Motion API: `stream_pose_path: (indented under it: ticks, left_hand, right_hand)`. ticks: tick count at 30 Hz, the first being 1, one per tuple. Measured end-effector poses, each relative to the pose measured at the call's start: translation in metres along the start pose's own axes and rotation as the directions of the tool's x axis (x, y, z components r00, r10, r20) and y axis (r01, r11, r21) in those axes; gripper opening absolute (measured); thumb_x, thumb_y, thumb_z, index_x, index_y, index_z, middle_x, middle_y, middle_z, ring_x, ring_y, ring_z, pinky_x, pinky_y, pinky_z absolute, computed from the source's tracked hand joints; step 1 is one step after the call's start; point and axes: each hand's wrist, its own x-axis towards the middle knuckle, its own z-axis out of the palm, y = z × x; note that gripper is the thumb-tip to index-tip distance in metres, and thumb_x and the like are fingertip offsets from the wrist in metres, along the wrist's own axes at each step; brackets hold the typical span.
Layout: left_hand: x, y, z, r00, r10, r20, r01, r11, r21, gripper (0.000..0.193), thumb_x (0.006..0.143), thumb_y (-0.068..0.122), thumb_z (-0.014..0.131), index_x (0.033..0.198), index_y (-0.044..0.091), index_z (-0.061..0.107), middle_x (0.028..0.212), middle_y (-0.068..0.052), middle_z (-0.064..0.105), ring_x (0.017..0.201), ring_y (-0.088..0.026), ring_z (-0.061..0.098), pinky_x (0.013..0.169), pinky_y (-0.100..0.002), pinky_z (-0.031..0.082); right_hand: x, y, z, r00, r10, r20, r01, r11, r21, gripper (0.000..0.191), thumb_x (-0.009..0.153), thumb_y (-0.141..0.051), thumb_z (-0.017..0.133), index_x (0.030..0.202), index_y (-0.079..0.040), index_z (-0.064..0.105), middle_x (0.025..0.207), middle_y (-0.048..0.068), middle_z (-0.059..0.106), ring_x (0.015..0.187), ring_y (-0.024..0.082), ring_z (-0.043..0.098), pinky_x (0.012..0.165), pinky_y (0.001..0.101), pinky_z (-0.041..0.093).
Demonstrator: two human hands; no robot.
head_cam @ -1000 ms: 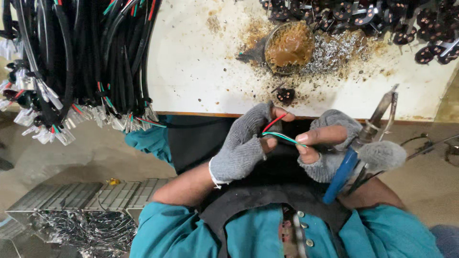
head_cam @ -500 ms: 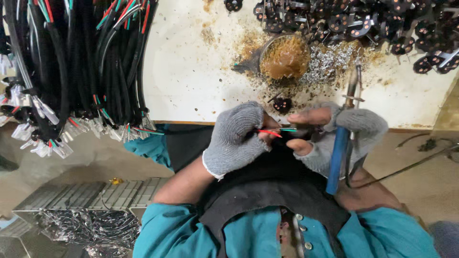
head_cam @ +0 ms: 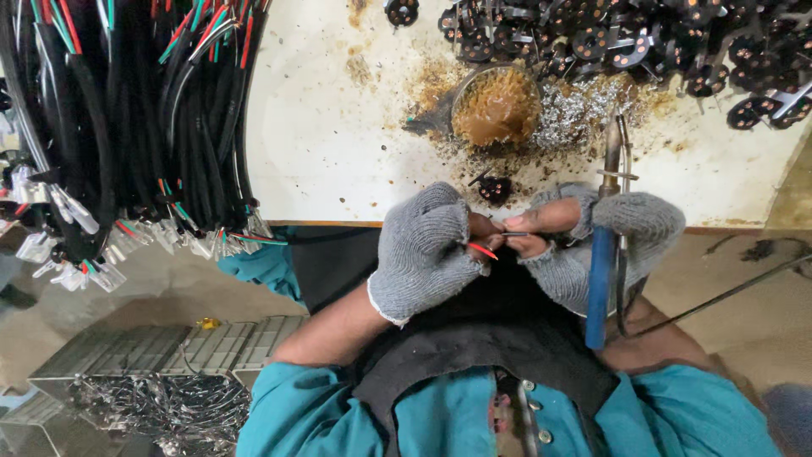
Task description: The person solders red and green wire ends onto black plug terminals at a workbench. They dip wire ends into a flux pot, hold a terminal in one hand, and apply a soldering iron with solder to attach the wire, placing finished assemblies aside and picking up the next terminal.
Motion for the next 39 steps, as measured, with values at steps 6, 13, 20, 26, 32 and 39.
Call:
stream_pose_path:
  ticks: [6, 13, 20, 26, 32, 39]
  left_hand:
    - [0.004, 0.005, -0.001, 0.999, 0.029, -0.046, -0.033, 0.996, -0.086, 0.014, 0.085, 0.02, 0.081, 0.092, 0.011, 0.073, 0.088, -0.005, 0.072, 0.081, -0.026, 0.067, 0.073, -0.037, 0.054]
    - [0.001, 0.003, 0.002, 0.997, 0.021, -0.073, -0.023, 0.999, -0.034, 0.015, 0.083, 0.017, 0.086, 0.091, 0.011, 0.074, 0.082, -0.007, 0.068, 0.074, -0.025, 0.066, 0.066, -0.035, 0.052]
    - [-0.001, 0.003, 0.011, 0.948, 0.268, -0.17, -0.236, 0.954, 0.187, 0.02, 0.076, 0.013, 0.09, 0.079, 0.011, 0.07, 0.07, -0.007, 0.06, 0.063, -0.027, 0.058, 0.056, -0.041, 0.042]
    - [0.016, 0.015, -0.019, 0.935, 0.117, -0.336, -0.049, 0.977, 0.206, 0.02, 0.089, 0.005, 0.081, 0.086, 0.009, 0.062, 0.076, -0.006, 0.058, 0.071, -0.027, 0.057, 0.061, -0.036, 0.042]
    - [0.043, 0.004, -0.026, 0.925, 0.045, -0.376, -0.014, 0.996, 0.086, 0.016, 0.093, 0.007, 0.079, 0.093, 0.006, 0.062, 0.081, -0.008, 0.062, 0.073, -0.022, 0.059, 0.069, -0.032, 0.047]
    - [0.04, 0.002, -0.023, 0.939, 0.033, -0.342, 0.017, 0.99, 0.141, 0.018, 0.091, 0.009, 0.081, 0.092, 0.006, 0.064, 0.085, -0.009, 0.062, 0.072, -0.024, 0.06, 0.067, -0.032, 0.047]
  right_hand:
    - [0.01, -0.017, 0.004, 0.99, -0.115, -0.081, 0.121, 0.99, 0.069, 0.026, 0.089, -0.005, 0.083, 0.103, -0.005, 0.061, 0.094, 0.006, 0.072, 0.082, 0.012, 0.072, 0.075, 0.024, 0.059]
    - [0.005, -0.001, -0.002, 0.994, -0.11, 0.009, 0.11, 0.994, -0.02, 0.016, 0.094, -0.009, 0.079, 0.103, -0.007, 0.066, 0.094, 0.007, 0.071, 0.083, 0.015, 0.07, 0.076, 0.0258, 0.056]
    - [-0.003, 0.004, 0.005, 0.989, -0.144, -0.034, 0.144, 0.989, -0.025, 0.016, 0.095, -0.011, 0.078, 0.102, -0.007, 0.063, 0.096, 0.005, 0.072, 0.086, 0.014, 0.07, 0.081, 0.0282, 0.057]
    - [0.01, -0.019, 0.0, 0.946, -0.265, -0.185, 0.208, 0.937, -0.281, 0.019, 0.099, -0.007, 0.085, 0.097, -0.007, 0.066, 0.091, 0.008, 0.073, 0.081, 0.017, 0.07, 0.074, 0.0261, 0.054]
    - [0.034, -0.033, 0.002, 0.92, -0.377, -0.112, 0.311, 0.872, -0.379, 0.023, 0.095, -0.004, 0.088, 0.093, -0.006, 0.065, 0.094, 0.009, 0.074, 0.079, 0.019, 0.073, 0.07, 0.029, 0.056]
    - [0.029, -0.03, 0.003, 0.948, -0.306, -0.084, 0.247, 0.879, -0.409, 0.022, 0.091, -0.005, 0.09, 0.097, -0.007, 0.068, 0.094, 0.009, 0.073, 0.088, 0.021, 0.074, 0.081, 0.0317, 0.059]
